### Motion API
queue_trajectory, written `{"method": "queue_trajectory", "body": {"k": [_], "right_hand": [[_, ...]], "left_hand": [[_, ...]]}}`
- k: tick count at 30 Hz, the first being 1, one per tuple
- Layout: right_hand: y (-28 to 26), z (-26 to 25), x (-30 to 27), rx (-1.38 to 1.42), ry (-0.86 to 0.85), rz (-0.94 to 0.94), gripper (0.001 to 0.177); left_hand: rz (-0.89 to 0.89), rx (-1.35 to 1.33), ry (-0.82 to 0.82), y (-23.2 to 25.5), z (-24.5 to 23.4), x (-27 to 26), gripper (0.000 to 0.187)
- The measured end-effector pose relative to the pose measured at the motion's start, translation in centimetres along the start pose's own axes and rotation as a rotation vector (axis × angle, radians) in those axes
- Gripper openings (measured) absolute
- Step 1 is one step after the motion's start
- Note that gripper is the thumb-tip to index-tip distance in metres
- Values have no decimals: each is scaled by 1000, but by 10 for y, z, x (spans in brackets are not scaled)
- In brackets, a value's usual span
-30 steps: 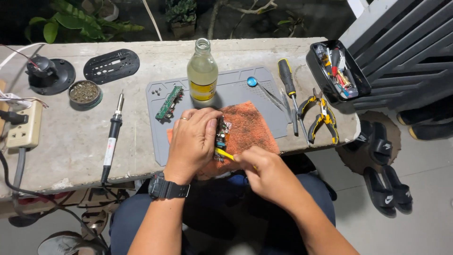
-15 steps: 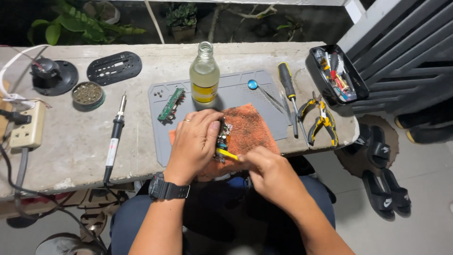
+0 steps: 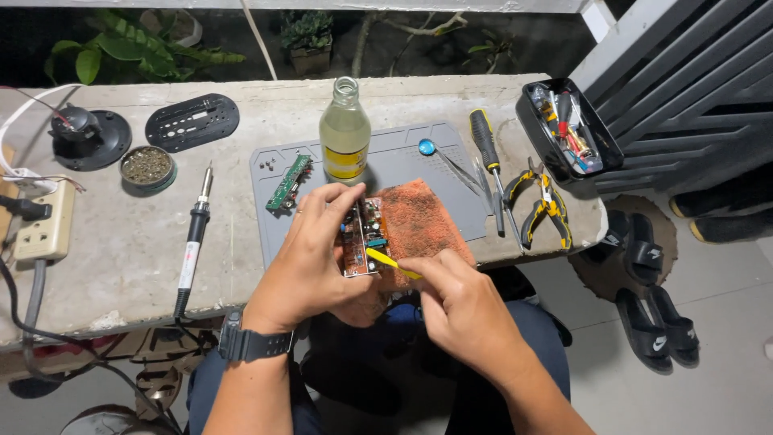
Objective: Cleaning a circuit board using a toothbrush and cleaning solution at a repair bench.
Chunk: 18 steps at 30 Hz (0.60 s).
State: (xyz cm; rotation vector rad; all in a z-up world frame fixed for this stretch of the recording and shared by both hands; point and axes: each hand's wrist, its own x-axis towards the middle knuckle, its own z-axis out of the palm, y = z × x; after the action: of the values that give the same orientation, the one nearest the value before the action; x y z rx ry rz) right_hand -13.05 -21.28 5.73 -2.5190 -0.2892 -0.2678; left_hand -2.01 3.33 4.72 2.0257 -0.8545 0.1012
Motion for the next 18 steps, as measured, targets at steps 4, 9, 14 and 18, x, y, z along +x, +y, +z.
{"method": "queue_trajectory", "body": {"k": [4, 9, 14, 18], "right_hand": [[-10, 1, -9, 4, 3, 77, 51], [0, 0, -20, 97, 165, -32, 29], [3, 17, -18, 77, 255, -94, 34], [11, 17, -22, 72, 244, -84, 35]], "left_hand": [[94, 68, 111, 8, 15, 0, 109], [56, 20, 331, 8, 20, -2, 114], [30, 48, 359, 11, 29, 2, 113], [-58, 28, 370, 12, 28, -2, 120]]}}
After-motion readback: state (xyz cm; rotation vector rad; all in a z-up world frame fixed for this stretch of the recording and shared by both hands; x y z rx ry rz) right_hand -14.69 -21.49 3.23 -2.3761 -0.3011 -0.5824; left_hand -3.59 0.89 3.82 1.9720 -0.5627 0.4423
